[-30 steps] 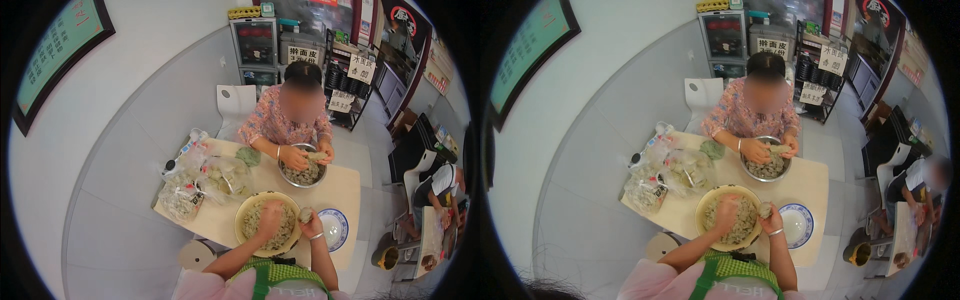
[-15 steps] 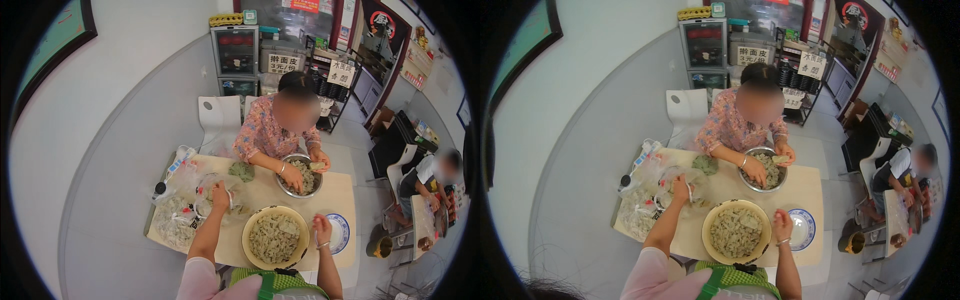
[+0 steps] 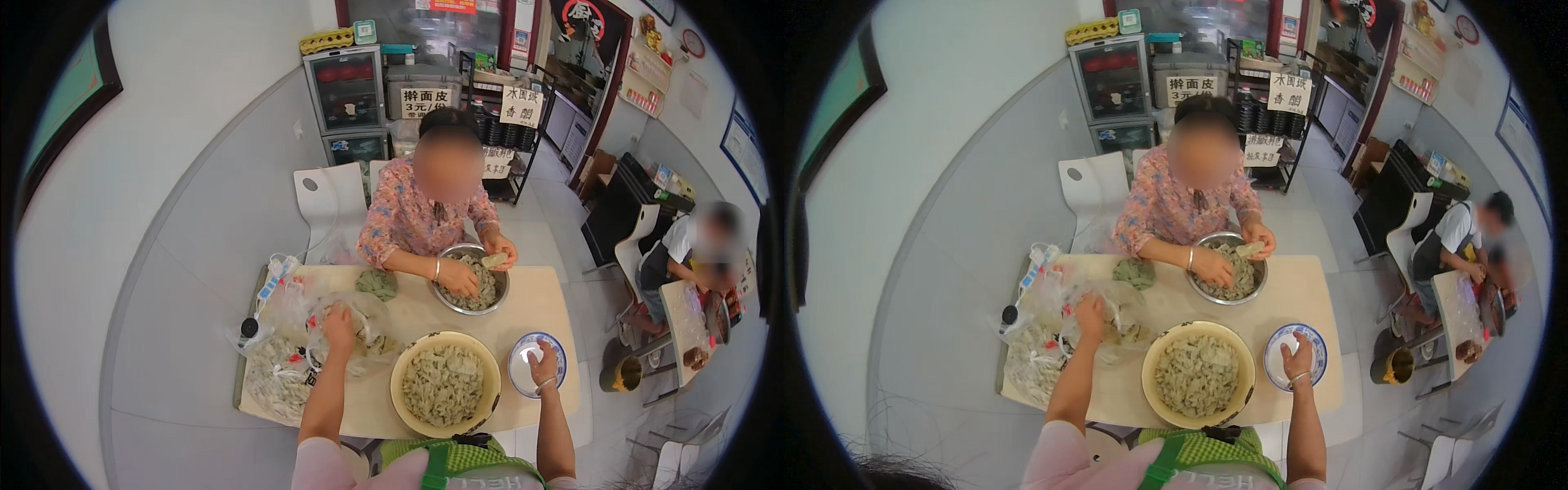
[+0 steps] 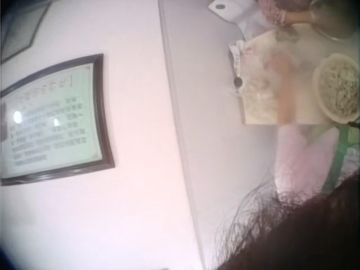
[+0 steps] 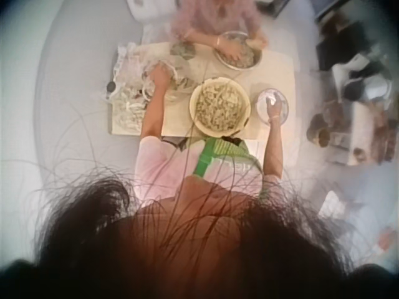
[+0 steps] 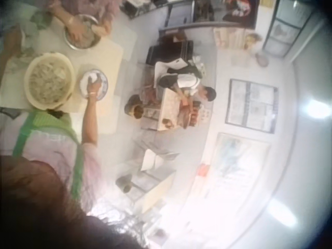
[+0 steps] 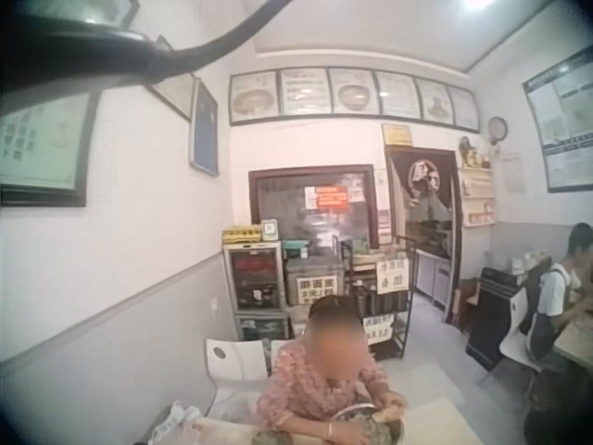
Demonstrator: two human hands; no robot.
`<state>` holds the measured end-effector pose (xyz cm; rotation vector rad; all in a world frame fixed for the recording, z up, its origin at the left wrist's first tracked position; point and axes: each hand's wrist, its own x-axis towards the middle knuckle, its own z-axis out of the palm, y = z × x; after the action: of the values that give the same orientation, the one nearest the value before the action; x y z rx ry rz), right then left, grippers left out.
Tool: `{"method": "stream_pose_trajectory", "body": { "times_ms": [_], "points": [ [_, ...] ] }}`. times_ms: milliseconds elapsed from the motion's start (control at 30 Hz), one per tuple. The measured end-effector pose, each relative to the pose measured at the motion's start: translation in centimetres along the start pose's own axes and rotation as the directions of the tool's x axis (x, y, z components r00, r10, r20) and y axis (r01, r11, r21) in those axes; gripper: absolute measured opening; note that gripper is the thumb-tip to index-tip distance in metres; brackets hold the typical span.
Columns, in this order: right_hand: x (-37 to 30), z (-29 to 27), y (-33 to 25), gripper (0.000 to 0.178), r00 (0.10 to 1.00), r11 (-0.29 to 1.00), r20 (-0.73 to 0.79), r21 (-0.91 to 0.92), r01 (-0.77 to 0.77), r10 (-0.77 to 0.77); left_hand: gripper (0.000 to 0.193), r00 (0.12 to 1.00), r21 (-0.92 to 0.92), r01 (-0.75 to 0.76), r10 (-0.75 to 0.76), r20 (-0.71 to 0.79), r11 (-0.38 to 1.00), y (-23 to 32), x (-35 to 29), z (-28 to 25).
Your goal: The person sits at a table and repeatedly forms dumplings by hand. They take portions of filling from a large bowl, place them onto wrappers, and fold the edges to seal them. The finished dumplings are placed into a plastic bag on the table.
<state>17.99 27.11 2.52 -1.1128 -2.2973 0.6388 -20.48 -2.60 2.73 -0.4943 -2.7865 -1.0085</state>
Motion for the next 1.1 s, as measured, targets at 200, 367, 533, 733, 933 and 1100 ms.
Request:
{"method": "stream_pose_trajectory", "body": {
  "times_ms": [200, 367, 533, 733, 933, 1100],
  "points": [
    [-1.2, 0.8, -1.9, 0.025, 0.974, 0.769, 0.139, 0.598, -0.227, 0.180, 0.018, 0.815, -0.698, 0.573, -0.387, 0.432, 0.429, 2.3, -8.4, -5.5],
    [-1.7, 0.7, -9.8, 0.028, 0.940, 0.714, 0.328, 0.681, -0.166, -0.094, 0.039, 0.758, -0.672, 0.631, -0.121, 0.641, 0.388, 10.9, -14.5, -5.4],
    [-2.4, 0.3, -12.1, 0.030, 0.944, 0.717, 0.256, 0.696, -0.031, -0.207, 0.043, 0.694, -0.679, 0.373, 0.296, 0.656, 0.632, 19.5, -16.9, -1.8],
    [-2.2, -1.4, -7.5, 0.026, 0.980, 0.605, 0.087, 0.776, -0.180, 0.180, 0.031, 0.766, -0.687, 0.088, 0.392, 0.510, 0.721, 25.1, -19.8, 4.6],
    [-2.4, -1.5, -3.8, 0.026, 0.927, 0.509, -0.026, 0.841, -0.182, 0.374, 0.028, 0.780, -0.638, 0.212, 0.265, 0.567, 0.740, 30.3, -23.7, 7.6],
    [-2.3, 1.1, -0.8, 0.022, 0.899, 0.402, 0.018, 0.891, -0.213, 0.437, 0.022, 0.793, -0.687, 0.398, 0.148, 0.591, 0.608, 29.0, -24.4, 12.9]
  ]
}}
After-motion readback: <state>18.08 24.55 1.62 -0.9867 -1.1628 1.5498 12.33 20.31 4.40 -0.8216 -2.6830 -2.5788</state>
